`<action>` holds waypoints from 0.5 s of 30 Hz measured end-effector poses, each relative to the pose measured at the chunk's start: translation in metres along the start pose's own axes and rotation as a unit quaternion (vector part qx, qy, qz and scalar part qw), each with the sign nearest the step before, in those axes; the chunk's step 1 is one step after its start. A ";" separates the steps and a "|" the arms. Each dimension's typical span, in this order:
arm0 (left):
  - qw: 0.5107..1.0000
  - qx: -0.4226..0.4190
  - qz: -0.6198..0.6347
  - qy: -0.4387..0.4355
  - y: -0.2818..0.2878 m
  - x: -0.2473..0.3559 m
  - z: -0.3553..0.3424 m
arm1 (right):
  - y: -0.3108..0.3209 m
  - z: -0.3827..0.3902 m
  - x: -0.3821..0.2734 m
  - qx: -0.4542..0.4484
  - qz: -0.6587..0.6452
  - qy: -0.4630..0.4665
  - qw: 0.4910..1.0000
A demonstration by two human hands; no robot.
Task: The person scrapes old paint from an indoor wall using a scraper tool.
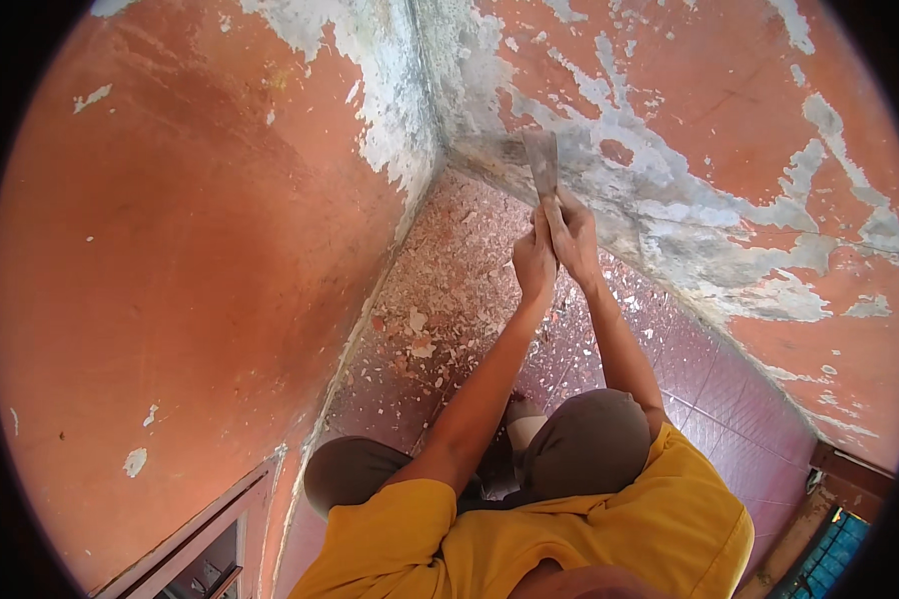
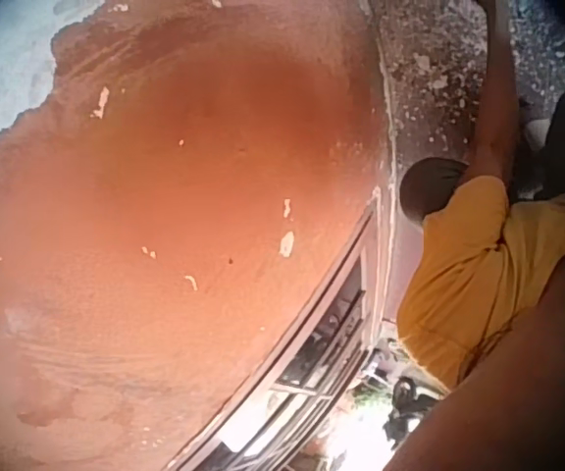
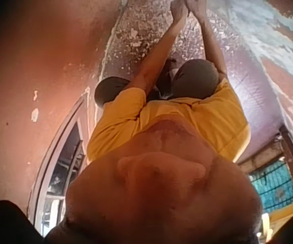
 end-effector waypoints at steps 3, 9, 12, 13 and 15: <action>0.997 -0.052 0.064 -0.016 0.000 0.010 -0.009 | 0.003 0.005 -0.002 -0.028 0.052 -0.001 0.998; 0.998 -0.018 0.009 0.052 0.000 0.001 0.000 | 0.001 0.004 -0.023 0.007 0.074 0.036 0.997; 0.988 -0.094 0.121 0.013 -0.002 0.017 -0.009 | 0.000 0.000 -0.030 -0.008 0.118 0.026 0.993; 0.988 -0.101 0.120 0.011 -0.008 0.020 -0.001 | 0.003 -0.006 -0.037 -0.003 0.160 0.047 0.986; 0.996 -0.032 0.022 0.082 -0.010 0.021 0.017 | 0.008 0.003 -0.033 0.029 0.122 0.064 0.990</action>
Point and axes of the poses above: each hand's wrist, its own z-axis away from the middle knuckle, its own y-axis out of the back of the hand, x = y × z, the point moved 5 cm from there along -z, towards the middle knuckle, and after that the axes turned 3 degrees about z, right-handed, at the moved point
